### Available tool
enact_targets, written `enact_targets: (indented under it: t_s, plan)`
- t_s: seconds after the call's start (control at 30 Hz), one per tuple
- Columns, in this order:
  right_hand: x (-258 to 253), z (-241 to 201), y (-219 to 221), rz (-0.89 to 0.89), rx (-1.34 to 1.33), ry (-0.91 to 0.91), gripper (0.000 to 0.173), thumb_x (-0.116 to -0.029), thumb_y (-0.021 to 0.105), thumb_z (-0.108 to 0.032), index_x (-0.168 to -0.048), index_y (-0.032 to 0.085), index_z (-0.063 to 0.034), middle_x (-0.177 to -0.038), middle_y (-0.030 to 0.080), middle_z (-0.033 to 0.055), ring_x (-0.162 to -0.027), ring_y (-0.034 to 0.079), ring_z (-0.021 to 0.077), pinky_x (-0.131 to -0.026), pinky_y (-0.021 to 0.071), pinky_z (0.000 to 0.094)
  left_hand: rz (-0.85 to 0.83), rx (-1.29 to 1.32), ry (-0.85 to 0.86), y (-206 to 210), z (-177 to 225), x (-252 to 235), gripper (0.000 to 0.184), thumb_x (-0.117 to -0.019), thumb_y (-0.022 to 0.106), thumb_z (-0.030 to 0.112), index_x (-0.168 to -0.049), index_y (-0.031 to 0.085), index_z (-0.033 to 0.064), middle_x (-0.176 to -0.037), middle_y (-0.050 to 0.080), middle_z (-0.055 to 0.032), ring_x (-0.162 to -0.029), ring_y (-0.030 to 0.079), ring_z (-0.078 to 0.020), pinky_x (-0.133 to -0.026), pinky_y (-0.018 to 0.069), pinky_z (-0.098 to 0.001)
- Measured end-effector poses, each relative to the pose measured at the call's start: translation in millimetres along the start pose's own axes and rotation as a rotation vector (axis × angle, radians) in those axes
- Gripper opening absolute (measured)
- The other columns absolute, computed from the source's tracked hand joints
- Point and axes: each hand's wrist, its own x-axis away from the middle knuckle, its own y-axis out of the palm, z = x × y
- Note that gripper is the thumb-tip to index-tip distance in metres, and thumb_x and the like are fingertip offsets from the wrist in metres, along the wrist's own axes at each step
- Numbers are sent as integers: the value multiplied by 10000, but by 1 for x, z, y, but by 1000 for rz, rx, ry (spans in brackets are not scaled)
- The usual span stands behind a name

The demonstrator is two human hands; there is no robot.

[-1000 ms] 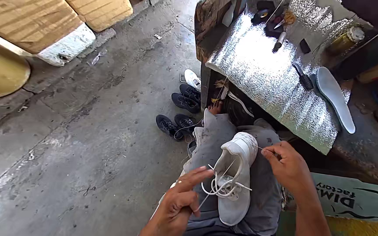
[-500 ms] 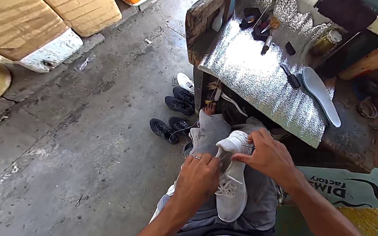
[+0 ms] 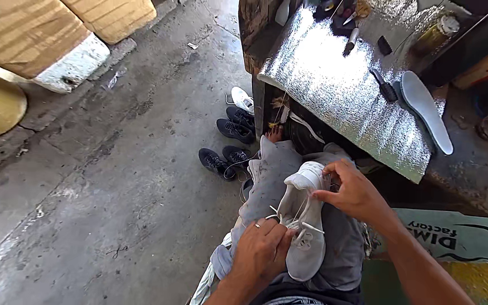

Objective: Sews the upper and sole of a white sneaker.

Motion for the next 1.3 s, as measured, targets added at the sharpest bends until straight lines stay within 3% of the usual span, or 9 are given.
enact_targets:
  t_s: [0.1,0.17,0.3,0.37,0.43,0.53,1.03,1.17,1.3]
  plan:
    - [11,29,7,220,-345,-122,390,-881,670,-224,-1234,577,-87,-1272,573,62,-874,605,83,-699,542,291,-204,518,-259,-24,14,-31,428,-1054,549,319,-1383,601,49,-1270,667,-51,-784,651,-45,-674,582,-232]
    - [16,40,17,327,-416,-250,238,-956,523,-120,-1189,555,-86,-1344,570,63,-997,645,91,-790,578,278,-408,897,-465,-27,15,-55,549,-1030,599,301,-1508,449,75,-1393,616,-35,-724,696,-90,-604,622,-269]
    - [30,38,14,464,-366,-250,430,-1086,484,-214,-1489,404,-87,-1210,690,42,-799,695,90,-646,608,263,-486,1268,-688,-2,8,-84,194,-1035,595,213,-1192,583,99,-827,639,5,-477,490,-26,-425,451,-171]
    - [40,34,15,426,-285,-186,452,-1098,457,-252,-1507,410,-66,-1026,699,25,-668,628,56,-568,558,239,-409,1303,-764,6,4,-87,120,-1036,597,154,-1112,644,75,-748,636,-4,-445,444,-7,-399,392,-148]
    - [45,35,18,357,-157,-192,353,-1082,489,-244,-1335,648,-56,-930,720,47,-700,641,77,-625,566,271,-395,1313,-776,10,1,-89,112,-1027,611,138,-1090,674,70,-756,658,-14,-451,460,-6,-400,393,-148]
    - [45,39,24,302,-22,-221,294,-1059,536,-238,-1228,756,-139,-957,746,43,-767,674,79,-674,573,267,-415,1324,-784,13,-1,-88,106,-1019,627,137,-1076,687,72,-750,657,-22,-460,471,-10,-402,395,-155]
    - [42,36,3,163,95,-229,315,-1067,501,-236,-1252,752,-193,-948,744,39,-761,680,114,-644,558,301,-253,1335,-659,25,10,-81,107,-980,670,80,-1070,693,26,-844,712,-35,-581,564,-25,-511,463,-171]
    - [24,19,-34,-73,261,-230,345,-1055,456,-285,-1217,758,-239,-906,749,8,-715,691,158,-596,567,410,-240,1327,-596,30,8,-78,118,-981,670,77,-1076,693,11,-860,720,-30,-647,615,-38,-588,521,-197]
    - [-22,-9,-68,-508,396,-128,265,-1033,471,-318,-1067,731,-272,-678,598,-65,-594,573,106,-520,466,377,-258,1274,-525,38,8,-77,117,-998,652,93,-1080,687,17,-876,718,2,-729,648,-38,-688,557,-217]
